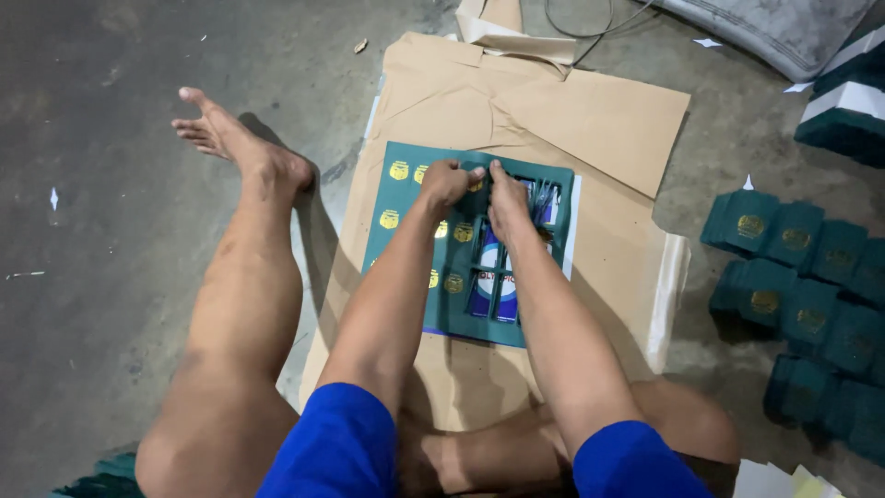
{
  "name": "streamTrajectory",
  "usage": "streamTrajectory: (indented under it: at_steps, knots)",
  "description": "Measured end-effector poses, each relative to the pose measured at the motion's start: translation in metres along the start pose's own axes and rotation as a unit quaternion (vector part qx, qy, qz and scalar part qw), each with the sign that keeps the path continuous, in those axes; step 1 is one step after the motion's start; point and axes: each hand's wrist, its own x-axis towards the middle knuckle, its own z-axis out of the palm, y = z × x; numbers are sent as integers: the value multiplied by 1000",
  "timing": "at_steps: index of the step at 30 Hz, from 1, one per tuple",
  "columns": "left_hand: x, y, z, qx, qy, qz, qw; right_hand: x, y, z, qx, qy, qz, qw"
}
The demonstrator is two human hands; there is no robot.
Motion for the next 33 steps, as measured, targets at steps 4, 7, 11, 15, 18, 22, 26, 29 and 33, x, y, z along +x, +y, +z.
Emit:
streamTrajectory:
  at_steps: [4,7,11,15,18,22,26,29,33]
  knots:
    - [5,-29,-5,-169,-29,-17,985,22,10,-1,36,1,46,998]
    - [3,-48,-18,-327,-78,-13,942,58,34,-16,35,-62,22,997]
    - [-15,-49,-32,-515,-141,30,845,-4,-5,5,80,-82,25,993]
    - [-2,-50,-18,-610,-166,82,771,-8,-12,7,40,-84,25,995]
    - [-1,-43,-19,-614,-149,85,770,-2,-10,13,-20,-109,-30,993]
    - [-3,-38,-27,-650,-126,32,749,-17,-15,1,-193,-96,-75,974]
    - [14,-43,-38,-680,-102,-10,726,-34,-13,-29,-86,-192,-67,975]
    - [-1,-23,-44,-700,-76,-53,708,-93,-36,-28,-189,-127,-172,959]
    - [-77,17,-39,-646,-115,-19,754,-149,-44,-32,-118,-167,-324,924]
